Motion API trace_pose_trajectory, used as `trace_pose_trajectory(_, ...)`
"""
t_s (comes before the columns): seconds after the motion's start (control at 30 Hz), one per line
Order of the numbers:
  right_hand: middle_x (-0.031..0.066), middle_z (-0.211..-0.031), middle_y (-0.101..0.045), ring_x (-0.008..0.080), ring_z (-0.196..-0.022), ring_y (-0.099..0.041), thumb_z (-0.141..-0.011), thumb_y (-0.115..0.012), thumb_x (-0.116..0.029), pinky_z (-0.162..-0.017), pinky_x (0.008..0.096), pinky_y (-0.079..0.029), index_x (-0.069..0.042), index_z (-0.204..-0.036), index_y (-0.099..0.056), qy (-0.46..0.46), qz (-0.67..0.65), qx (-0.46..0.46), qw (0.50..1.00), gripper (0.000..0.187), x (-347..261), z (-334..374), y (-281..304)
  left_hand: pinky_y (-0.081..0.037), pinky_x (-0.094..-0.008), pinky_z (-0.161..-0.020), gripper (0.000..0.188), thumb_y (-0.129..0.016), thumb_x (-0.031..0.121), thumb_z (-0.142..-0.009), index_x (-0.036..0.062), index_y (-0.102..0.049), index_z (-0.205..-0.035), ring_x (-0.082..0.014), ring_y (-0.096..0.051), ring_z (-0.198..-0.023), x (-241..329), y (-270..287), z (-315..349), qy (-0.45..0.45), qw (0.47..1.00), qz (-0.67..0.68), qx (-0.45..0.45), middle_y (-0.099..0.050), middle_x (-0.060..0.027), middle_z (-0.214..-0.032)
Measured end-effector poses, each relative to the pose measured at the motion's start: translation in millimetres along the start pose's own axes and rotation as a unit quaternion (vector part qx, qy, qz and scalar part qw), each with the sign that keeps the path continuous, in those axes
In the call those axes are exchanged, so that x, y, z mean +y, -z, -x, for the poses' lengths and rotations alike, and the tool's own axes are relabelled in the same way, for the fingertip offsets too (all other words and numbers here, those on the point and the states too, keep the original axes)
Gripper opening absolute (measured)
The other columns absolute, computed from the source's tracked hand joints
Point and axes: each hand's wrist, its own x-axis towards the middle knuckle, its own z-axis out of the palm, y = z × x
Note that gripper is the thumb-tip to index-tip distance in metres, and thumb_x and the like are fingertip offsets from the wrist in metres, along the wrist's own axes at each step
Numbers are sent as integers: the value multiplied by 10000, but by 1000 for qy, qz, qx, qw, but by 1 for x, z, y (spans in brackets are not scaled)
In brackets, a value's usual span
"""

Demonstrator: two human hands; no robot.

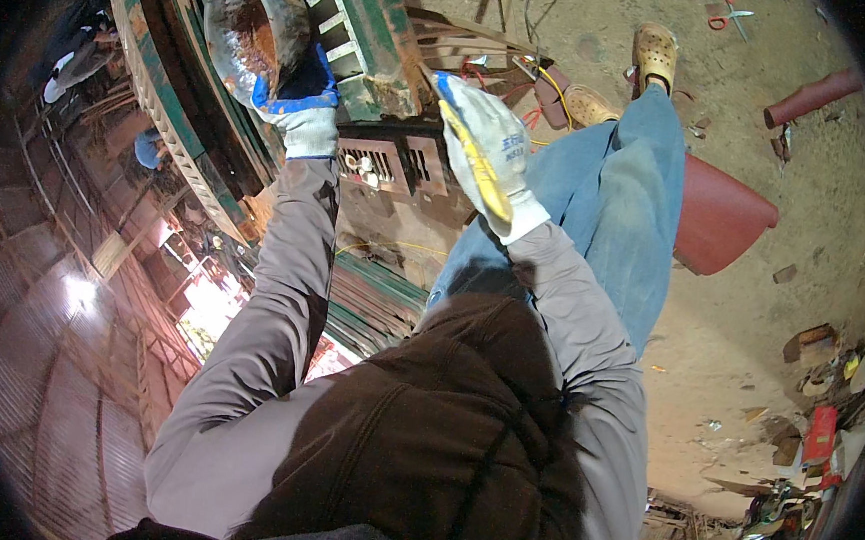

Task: The person sits on the floor and uses an electric sander to smooth a green wooden slatted frame. They then apply glue from a bottle to the joints and spread a brown paste from a bowl onto the wood using a yellow tool.

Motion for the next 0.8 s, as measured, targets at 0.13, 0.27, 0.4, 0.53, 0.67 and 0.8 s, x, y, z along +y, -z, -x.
trace_pose_trajectory(0.13, 120, -1291, -695, 309, -1160, -669, -871, -700, -94, -1010, 406, -520, -63, -1310, -663, 62, 95, -37, 993, 442, 16, 14, -26, -515, -555, -1047, 785, -704, 452, -750, 152, -543, -1457, -353, -588, -1269, -6, -10, 1, -30, 999, -25, -17, -600, -126, -1428)
trace_pose_trajectory(0.27, 107, -1300, -698, 304, -1171, -664, -895, -680, -110, -1005, 406, -518, -76, -1330, -661, 52, 27, -66, 996, 437, -1, 10, 1, -509, -552, -1052, 781, -702, 447, -750, 140, -547, -1451, -343, -564, -1299, -8, -11, 1, -35, 999, -30, -11, -595, -128, -1431)
trace_pose_trajectory(0.4, 95, -1314, -686, 306, -1141, -664, -863, -673, -91, -1007, 420, -518, -91, -1304, -653, -25, -34, -43, 998, 442, -11, 12, 12, -510, -556, -1054, 753, -707, 429, -753, 133, -566, -1431, -345, -566, -1297, 3, -9, 9, -13, 1000, -21, 19, -607, -134, -1419)
trace_pose_trajectory(0.53, 117, -1308, -684, 334, -1143, -662, -861, -678, -85, -1035, 421, -508, -79, -1358, -626, -19, -20, -26, 999, 500, 0, -4, -3, -533, -554, -1026, 747, -712, 423, -749, 131, -574, -1423, -358, -603, -1247, -4, -7, -2, -9, 1000, -6, 4, -623, -140, -1397)
trace_pose_trajectory(0.67, 111, -1309, -685, 315, -1157, -659, -871, -693, -104, -1022, 424, -510, -96, -1340, -648, 35, -60, -50, 996, 471, -3, 2, 8, -539, -569, -1015, 741, -713, 415, -752, 133, -573, -1423, -363, -616, -1234, -9, -11, -1, -30, 999, -24, 8, -640, -134, -1371)
trace_pose_trajectory(0.8, 128, -1290, -684, 299, -1127, -672, -961, -662, -137, -982, 400, -527, -78, -1326, -650, -114, -94, -21, 989, 370, -20, 7, 17, -538, -570, -1018, 774, -718, 420, -748, 142, -548, -1449, -363, -619, -1232, 0, 2, -3, 2, 1000, 17, 8, -633, -139, -1382)
